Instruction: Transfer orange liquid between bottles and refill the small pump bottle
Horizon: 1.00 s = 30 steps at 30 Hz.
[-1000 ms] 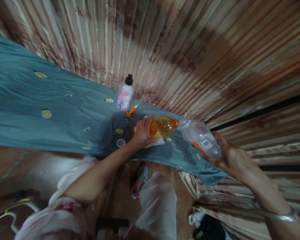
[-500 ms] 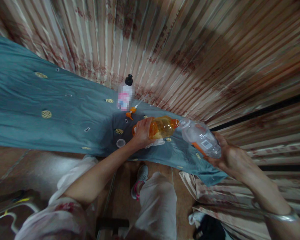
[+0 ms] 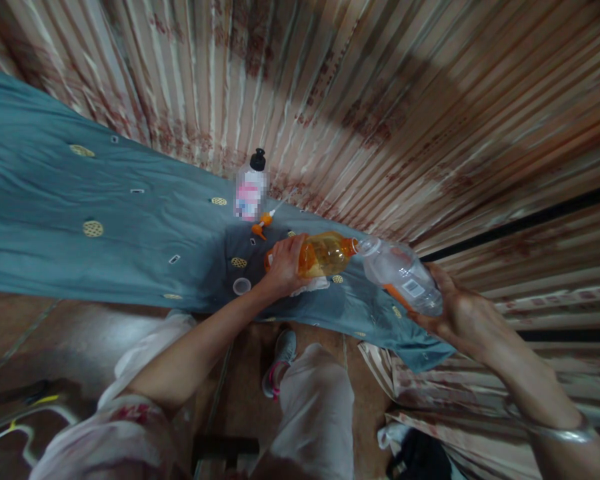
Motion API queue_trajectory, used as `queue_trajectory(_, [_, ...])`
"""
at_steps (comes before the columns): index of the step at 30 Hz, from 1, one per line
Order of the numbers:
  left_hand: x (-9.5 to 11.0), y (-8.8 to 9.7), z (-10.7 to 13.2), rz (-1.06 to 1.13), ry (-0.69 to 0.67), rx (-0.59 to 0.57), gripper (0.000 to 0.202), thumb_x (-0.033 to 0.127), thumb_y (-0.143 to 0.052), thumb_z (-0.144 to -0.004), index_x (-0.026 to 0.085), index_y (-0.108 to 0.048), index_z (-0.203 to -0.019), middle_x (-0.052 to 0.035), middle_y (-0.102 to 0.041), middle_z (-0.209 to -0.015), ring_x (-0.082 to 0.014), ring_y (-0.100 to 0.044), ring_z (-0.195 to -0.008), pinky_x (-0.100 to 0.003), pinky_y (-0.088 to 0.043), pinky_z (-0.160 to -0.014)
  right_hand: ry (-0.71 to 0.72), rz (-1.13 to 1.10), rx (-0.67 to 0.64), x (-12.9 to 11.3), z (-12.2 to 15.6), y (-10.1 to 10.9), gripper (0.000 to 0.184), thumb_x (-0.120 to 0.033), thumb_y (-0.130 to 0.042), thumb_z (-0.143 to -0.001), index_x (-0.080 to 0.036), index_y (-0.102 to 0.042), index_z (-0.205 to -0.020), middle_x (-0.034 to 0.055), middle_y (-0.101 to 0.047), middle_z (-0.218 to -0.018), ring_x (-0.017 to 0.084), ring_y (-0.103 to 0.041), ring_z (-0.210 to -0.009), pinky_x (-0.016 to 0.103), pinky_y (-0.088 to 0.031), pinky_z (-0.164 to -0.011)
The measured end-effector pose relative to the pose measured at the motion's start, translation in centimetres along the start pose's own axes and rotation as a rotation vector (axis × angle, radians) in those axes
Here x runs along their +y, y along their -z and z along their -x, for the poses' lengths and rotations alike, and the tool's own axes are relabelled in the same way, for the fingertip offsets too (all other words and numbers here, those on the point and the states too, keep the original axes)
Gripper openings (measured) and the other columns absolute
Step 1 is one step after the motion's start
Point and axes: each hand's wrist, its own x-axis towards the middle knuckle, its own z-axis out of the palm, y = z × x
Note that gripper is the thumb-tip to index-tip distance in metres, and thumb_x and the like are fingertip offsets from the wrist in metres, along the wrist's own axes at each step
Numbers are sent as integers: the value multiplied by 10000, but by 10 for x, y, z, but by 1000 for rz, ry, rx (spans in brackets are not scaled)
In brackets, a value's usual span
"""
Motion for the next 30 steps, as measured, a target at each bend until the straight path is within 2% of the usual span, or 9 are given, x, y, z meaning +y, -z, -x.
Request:
queue_trajectory(5, [2, 1, 0, -22, -2, -2, 916, 288, -846, -637, 139, -463, -1455, -222, -622, -1428, -393, -579, -1338, -572, -442, -1135, 17, -2, 24, 0, 0, 1, 672, -386, -589, -855, -89, -489, -1450, 143, -767, -934, 320, -731, -653, 358, -518, -521])
queue_trajectory(13, [0, 0, 0, -16, -11, -2, 926, 288, -846, -624, 128, -468, -1454, -224, -618, -1433, -406, -575, -1341, -581, -442, -1135, -11, 16, -6, 0, 1, 2, 654, -423, -605, -862, -104, -514, -1426, 116, -755, -845, 334, -734, -665, 363, -537, -534])
queue_trajectory(20, [1, 0, -1, -6, -15, 14, 917, 295, -852, -618, 149, -484, -1445, -217, -626, -1419, -399, -582, -1336, -572, -456, -1128, -13, 13, -3, 0, 0, 2, 656, -426, -596, -867, -75, -522, -1417, 145, -758, -891, 323, -731, -655, 354, -517, -516])
queue_trajectory(23, [2, 1, 0, -5, -13, 3, 903, 311, -840, -641, 148, -468, -1448, -223, -616, -1435, -400, -576, -1343, -586, -442, -1131, -11, 6, -8, 0, 1, 2, 640, -420, -579, -875, -84, -520, -1416, 129, -754, -863, 315, -723, -629, 348, -504, -506])
queue_trajectory(26, [3, 2, 0, -1, -3, -5, 898, 279, -839, -637, 147, -471, -1446, -225, -620, -1431, -406, -576, -1340, -599, -438, -1131, -9, 0, -9, -1, 1, 2, 643, -418, -580, -874, -88, -509, -1422, 116, -749, -831, 318, -720, -624, 345, -499, -496])
queue_trajectory(30, [4, 3, 0, -2, 9, -8, 921, 231, -854, -614, 137, -474, -1448, -232, -607, -1442, -399, -564, -1355, -583, -433, -1146, 7, 4, 9, 0, 0, 1, 679, -420, -582, -878, -80, -475, -1456, 138, -760, -883, 324, -730, -650, 349, -507, -501])
